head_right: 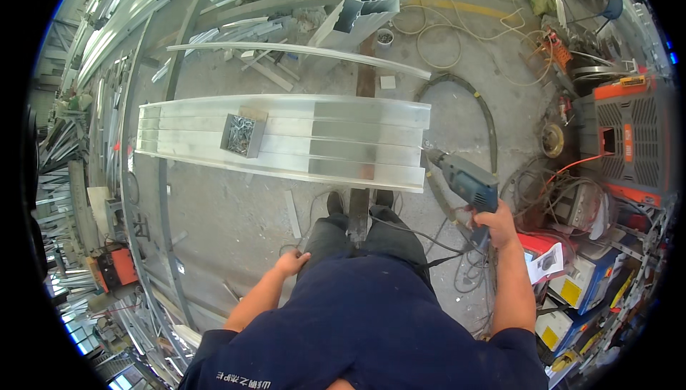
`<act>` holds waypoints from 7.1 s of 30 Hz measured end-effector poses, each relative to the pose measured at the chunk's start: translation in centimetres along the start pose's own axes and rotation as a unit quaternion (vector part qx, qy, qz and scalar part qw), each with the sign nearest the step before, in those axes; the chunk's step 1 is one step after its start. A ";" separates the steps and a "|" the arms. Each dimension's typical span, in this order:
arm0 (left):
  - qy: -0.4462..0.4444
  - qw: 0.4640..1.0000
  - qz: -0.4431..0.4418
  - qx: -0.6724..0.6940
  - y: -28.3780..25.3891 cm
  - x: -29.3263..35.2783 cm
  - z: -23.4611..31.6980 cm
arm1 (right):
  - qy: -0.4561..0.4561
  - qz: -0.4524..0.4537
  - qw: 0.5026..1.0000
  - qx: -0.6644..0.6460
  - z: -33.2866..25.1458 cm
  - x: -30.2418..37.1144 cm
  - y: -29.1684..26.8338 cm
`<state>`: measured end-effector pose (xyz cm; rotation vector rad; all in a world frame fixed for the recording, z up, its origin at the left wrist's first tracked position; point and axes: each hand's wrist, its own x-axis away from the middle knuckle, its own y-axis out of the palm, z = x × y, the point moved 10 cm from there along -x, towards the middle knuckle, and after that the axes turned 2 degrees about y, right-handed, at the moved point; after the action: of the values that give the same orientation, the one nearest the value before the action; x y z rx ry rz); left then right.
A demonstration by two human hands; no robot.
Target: The person uses a handheld power drill to make holes in a long aluminum profile. They position the profile, drill at several points, and reposition the piece to continue drilling along its length.
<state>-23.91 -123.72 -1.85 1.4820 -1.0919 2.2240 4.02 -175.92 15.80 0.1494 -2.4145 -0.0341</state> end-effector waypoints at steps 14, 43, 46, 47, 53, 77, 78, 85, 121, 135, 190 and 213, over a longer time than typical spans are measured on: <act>-0.059 0.881 -0.213 0.419 0.6 13.0 6.0 | 0.070 0.034 0.995 -0.055 10.6 -1.4 -8.5; 0.041 0.968 0.146 0.198 -19.8 3.7 5.4 | 0.076 0.078 0.992 -0.057 10.3 -4.0 -1.4; 0.080 0.957 0.258 0.105 -26.5 2.8 9.8 | 0.085 0.095 0.991 -0.036 9.9 -3.4 -1.0; 0.157 0.923 0.321 0.143 -29.4 4.8 14.4 | 0.094 0.104 0.990 -0.026 9.9 -2.8 -1.1; 0.482 0.744 0.391 0.247 -37.2 16.4 36.1 | 0.103 0.090 0.985 0.102 8.8 -3.6 1.2; -0.112 0.905 -0.082 0.402 -2.1 -5.0 33.9 | -0.033 -0.036 0.867 0.495 7.0 -6.8 18.0; -0.101 0.905 -0.074 0.406 -2.4 -5.4 33.9 | -0.040 -0.032 0.864 0.500 6.7 -7.1 18.0; -0.077 0.908 -0.054 0.408 -2.5 -6.3 33.7 | -0.046 -0.033 0.859 0.509 6.4 -7.6 17.6; -0.081 0.928 -0.060 0.358 -2.0 -7.4 32.6 | -0.031 -0.055 0.866 0.496 7.1 -8.0 17.8; -0.070 0.925 -0.069 0.368 -1.7 -7.8 32.4 | -0.032 -0.035 0.869 0.493 7.8 -8.3 17.7; -0.051 0.941 -0.023 0.335 -7.3 -8.6 35.9 | 0.003 -0.082 0.887 0.454 4.0 -11.0 19.5; -0.042 0.953 0.009 0.299 -8.2 -12.3 35.7 | 0.023 -0.108 0.883 0.457 2.6 -13.6 19.9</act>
<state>10.67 -140.86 -1.81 1.7954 -0.4532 2.6699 10.44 -154.65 6.15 0.8294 -2.1594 1.0006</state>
